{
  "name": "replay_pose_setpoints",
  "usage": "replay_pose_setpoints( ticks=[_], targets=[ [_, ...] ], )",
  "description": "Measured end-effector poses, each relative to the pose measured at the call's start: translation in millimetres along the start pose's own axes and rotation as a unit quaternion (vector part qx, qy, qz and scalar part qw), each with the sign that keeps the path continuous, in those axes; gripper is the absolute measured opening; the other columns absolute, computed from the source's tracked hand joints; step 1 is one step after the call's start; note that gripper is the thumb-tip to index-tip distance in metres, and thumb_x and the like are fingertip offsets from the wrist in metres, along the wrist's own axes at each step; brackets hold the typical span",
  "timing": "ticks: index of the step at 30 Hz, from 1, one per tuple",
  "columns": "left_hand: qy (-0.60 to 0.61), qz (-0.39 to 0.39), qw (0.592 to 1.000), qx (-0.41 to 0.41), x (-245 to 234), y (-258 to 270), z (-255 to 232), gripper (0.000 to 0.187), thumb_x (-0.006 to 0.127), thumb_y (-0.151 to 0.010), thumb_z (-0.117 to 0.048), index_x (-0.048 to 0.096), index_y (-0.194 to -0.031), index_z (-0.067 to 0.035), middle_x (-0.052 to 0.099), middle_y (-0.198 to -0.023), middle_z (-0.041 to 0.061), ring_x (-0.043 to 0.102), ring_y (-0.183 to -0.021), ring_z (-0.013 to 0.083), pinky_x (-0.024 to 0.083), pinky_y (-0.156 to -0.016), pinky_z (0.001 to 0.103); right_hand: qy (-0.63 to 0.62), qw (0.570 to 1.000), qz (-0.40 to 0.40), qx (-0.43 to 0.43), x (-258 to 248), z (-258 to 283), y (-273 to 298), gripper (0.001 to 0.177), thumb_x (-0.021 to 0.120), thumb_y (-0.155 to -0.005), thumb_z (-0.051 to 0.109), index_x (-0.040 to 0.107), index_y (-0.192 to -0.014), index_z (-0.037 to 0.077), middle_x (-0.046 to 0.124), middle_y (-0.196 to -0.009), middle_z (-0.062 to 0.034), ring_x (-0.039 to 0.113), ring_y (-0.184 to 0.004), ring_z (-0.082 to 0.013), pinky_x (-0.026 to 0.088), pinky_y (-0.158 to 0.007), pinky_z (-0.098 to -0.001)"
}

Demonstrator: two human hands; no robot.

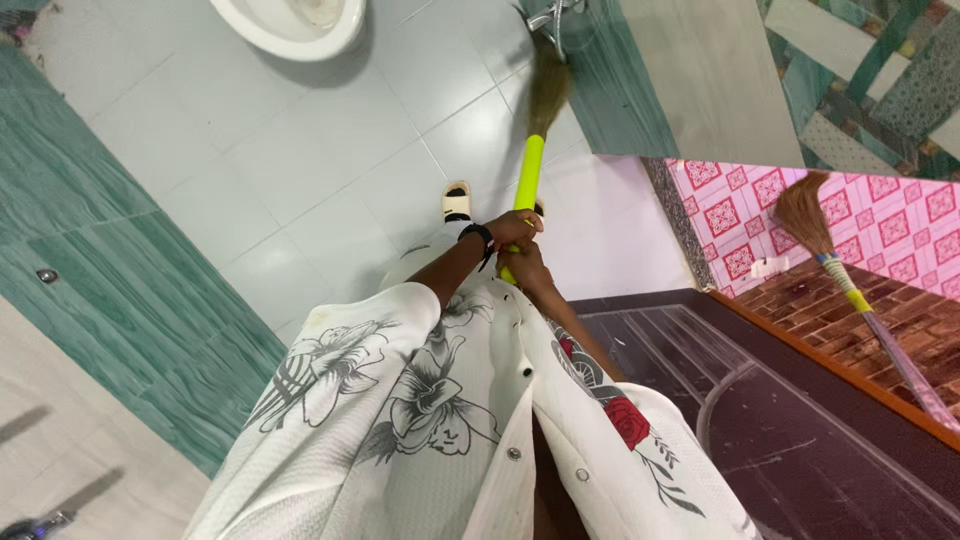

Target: The person sweeps the white tiled floor of a bathroom using a broom, moving the broom around a toilet and a sink.

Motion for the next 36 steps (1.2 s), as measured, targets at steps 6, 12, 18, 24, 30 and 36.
replay_pose_setpoints(
  ticks=[6,12,18,24,30,36],
  targets=[
    [-0.626,0.003,0.769,0.134,-17,10,-45,0.023,0.064,-0.092,-0.03,0.078,-0.091,-0.012,0.076,-0.096,0.015,0.072,-0.091,0.0338,0.056,-0.08,0.045,-0.008,0.977,0.162,0.136,9,17,-48,0.02,0.06,-0.074,-0.004,0.062,-0.094,-0.001,0.063,-0.075,-0.0124,0.063,-0.055,-0.0229,0.054,-0.046,-0.0354],
    [-0.605,-0.136,0.784,0.028,-36,6,-18,0.016,0.068,-0.083,-0.024,0.077,-0.086,-0.011,0.074,-0.091,0.012,0.072,-0.084,0.0293,0.058,-0.073,0.041,-0.001,0.963,0.248,0.105,4,24,-55,0.023,0.061,-0.072,-0.003,0.059,-0.094,0.003,0.06,-0.072,-0.0106,0.057,-0.049,-0.0227,0.041,-0.039,-0.0345],
    [-0.057,-0.218,0.965,0.137,17,-22,-5,0.007,0.069,-0.078,-0.015,0.071,-0.08,-0.009,0.066,-0.091,0.0,0.067,-0.074,0.0165,0.058,-0.062,0.034,0.079,0.966,0.244,-0.018,-73,0,-33,0.023,0.062,-0.074,-0.004,0.062,-0.097,-0.001,0.065,-0.078,-0.0114,0.064,-0.063,-0.022,0.054,-0.057,-0.0344],
    [0.033,-0.148,0.988,0.006,65,-44,10,0.013,0.066,-0.084,-0.019,0.071,-0.093,-0.012,0.072,-0.1,0.005,0.064,-0.089,0.0149,0.053,-0.076,0.031,0.102,0.975,0.195,0.002,-98,-37,-33,0.023,0.063,-0.075,-0.004,0.067,-0.098,-0.006,0.071,-0.084,-0.0143,0.07,-0.071,-0.0247,0.059,-0.066,-0.0342],
    [-0.111,-0.188,0.976,0.003,50,-13,55,0.02,0.065,-0.087,-0.027,0.077,-0.095,-0.014,0.075,-0.102,0.004,0.068,-0.095,0.0174,0.052,-0.087,0.034,0.105,0.952,0.286,-0.004,-53,-65,-42,0.023,0.065,-0.076,-0.002,0.07,-0.096,-0.013,0.073,-0.09,-0.0171,0.071,-0.077,-0.0227,0.059,-0.069,-0.0325],
    [-0.135,-0.355,0.925,-0.004,14,17,73,0.022,0.072,-0.083,-0.026,0.076,-0.095,-0.008,0.077,-0.098,0.01,0.071,-0.093,0.0224,0.057,-0.082,0.035,0.044,0.947,0.306,0.093,-17,-63,-51,0.018,0.061,-0.073,-0.002,0.061,-0.091,-0.001,0.066,-0.075,-0.0131,0.062,-0.055,-0.0272,0.054,-0.05,-0.0386]
  ],
)
Point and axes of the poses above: each hand's wrist, its own y-axis away from the middle knuckle, its own x-axis out of the palm, z = x × y, the point moved 4 cm from there along -y, towards the middle knuckle
